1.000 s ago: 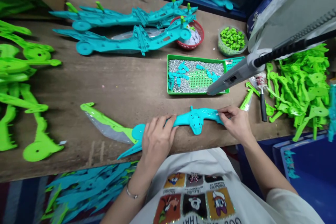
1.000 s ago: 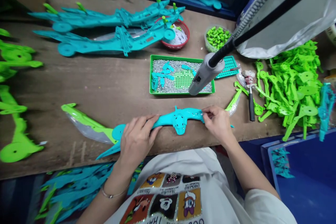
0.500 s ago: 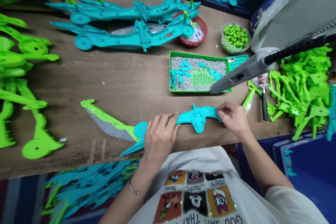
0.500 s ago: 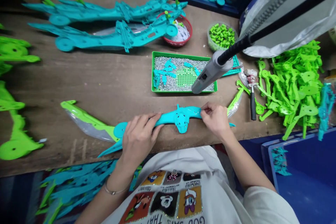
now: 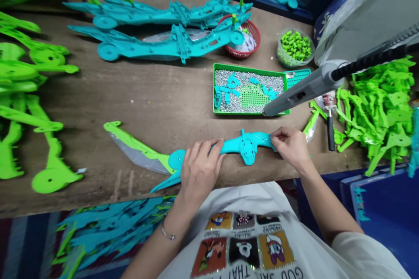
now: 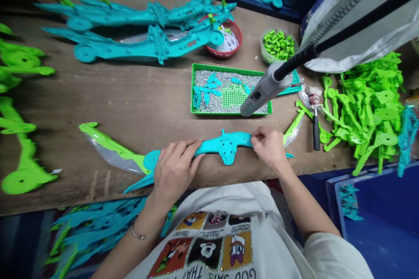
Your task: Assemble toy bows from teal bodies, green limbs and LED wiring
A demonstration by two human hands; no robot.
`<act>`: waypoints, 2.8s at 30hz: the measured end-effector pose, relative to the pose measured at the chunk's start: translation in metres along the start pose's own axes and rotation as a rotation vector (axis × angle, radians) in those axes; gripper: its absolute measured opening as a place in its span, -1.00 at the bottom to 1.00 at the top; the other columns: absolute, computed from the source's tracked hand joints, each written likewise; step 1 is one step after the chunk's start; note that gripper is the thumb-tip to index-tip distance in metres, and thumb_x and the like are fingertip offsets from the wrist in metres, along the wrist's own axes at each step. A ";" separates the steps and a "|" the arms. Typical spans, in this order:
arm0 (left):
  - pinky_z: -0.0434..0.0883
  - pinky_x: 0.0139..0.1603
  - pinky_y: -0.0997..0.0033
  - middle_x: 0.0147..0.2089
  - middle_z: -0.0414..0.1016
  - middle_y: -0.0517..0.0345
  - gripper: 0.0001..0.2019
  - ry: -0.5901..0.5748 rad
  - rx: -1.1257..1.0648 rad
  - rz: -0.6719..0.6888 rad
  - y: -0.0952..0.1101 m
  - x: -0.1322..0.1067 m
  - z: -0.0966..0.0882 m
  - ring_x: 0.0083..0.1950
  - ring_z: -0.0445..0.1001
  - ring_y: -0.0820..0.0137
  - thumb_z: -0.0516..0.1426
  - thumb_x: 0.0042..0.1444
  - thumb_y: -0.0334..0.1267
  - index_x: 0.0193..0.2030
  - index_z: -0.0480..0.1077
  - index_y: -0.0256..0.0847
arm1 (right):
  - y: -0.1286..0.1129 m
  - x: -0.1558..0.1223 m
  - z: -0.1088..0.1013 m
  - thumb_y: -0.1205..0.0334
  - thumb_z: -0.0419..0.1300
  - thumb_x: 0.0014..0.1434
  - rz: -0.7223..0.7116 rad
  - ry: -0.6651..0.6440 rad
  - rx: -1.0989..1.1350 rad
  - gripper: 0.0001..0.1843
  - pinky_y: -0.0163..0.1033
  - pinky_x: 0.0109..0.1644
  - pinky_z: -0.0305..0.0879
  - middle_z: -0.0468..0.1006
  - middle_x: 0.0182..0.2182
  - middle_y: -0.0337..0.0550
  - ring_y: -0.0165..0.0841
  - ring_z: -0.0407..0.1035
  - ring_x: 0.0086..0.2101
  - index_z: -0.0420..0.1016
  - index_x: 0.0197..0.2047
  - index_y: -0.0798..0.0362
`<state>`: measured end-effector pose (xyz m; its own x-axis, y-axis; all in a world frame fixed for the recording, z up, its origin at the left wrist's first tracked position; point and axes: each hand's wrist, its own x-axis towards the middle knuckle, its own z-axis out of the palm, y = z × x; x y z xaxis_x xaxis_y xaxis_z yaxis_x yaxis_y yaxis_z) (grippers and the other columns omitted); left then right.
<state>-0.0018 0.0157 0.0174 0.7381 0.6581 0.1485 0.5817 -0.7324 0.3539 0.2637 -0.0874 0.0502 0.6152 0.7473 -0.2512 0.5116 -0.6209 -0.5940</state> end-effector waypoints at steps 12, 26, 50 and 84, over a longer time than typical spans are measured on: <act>0.35 0.00 0.08 0.05 0.55 -0.11 -0.66 0.004 -0.031 0.008 0.000 0.000 -0.002 0.04 0.43 0.08 0.09 0.37 -0.21 0.22 0.41 -0.19 | -0.002 -0.009 -0.003 0.17 0.23 0.12 -0.042 0.006 -0.058 -0.84 -0.28 -0.33 0.40 0.65 -0.48 -0.16 -0.33 0.54 -0.47 0.60 -0.33 0.05; 0.35 -0.04 0.15 0.00 0.55 -0.06 -0.67 -0.002 0.116 0.071 -0.004 0.003 0.002 -0.05 0.45 0.10 0.12 0.35 -0.20 0.20 0.42 -0.19 | 0.028 -0.022 -0.028 0.07 0.26 0.22 -0.298 0.059 -0.003 -0.74 -0.16 -0.12 0.47 0.69 -0.25 -0.05 -0.25 0.57 -0.28 0.59 -0.12 0.06; 0.40 0.07 0.16 0.04 0.63 -0.06 -0.65 0.056 0.240 0.161 -0.057 0.013 -0.126 0.05 0.57 0.16 0.06 0.40 -0.06 0.14 0.49 -0.18 | 0.059 0.008 -0.107 0.22 0.39 0.17 -0.966 0.320 -0.330 -0.51 -0.02 0.08 0.49 0.70 -0.02 -0.25 -0.18 0.62 -0.10 0.54 0.16 -0.33; 0.28 -0.14 0.16 -0.22 0.55 -0.01 -0.60 0.384 0.413 0.215 -0.092 -0.003 -0.028 -0.15 0.48 0.11 0.32 0.14 0.04 -0.04 0.37 -0.14 | 0.092 -0.052 -0.059 0.30 0.45 0.06 -0.765 0.697 -0.249 -0.40 0.07 0.03 0.50 0.56 -0.06 0.00 -0.12 0.50 -0.05 0.37 0.15 -0.03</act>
<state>-0.0667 0.0858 0.0106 0.7225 0.4473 0.5273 0.5743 -0.8128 -0.0975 0.3139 -0.1968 0.0535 0.2452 0.7073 0.6630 0.9673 -0.1330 -0.2159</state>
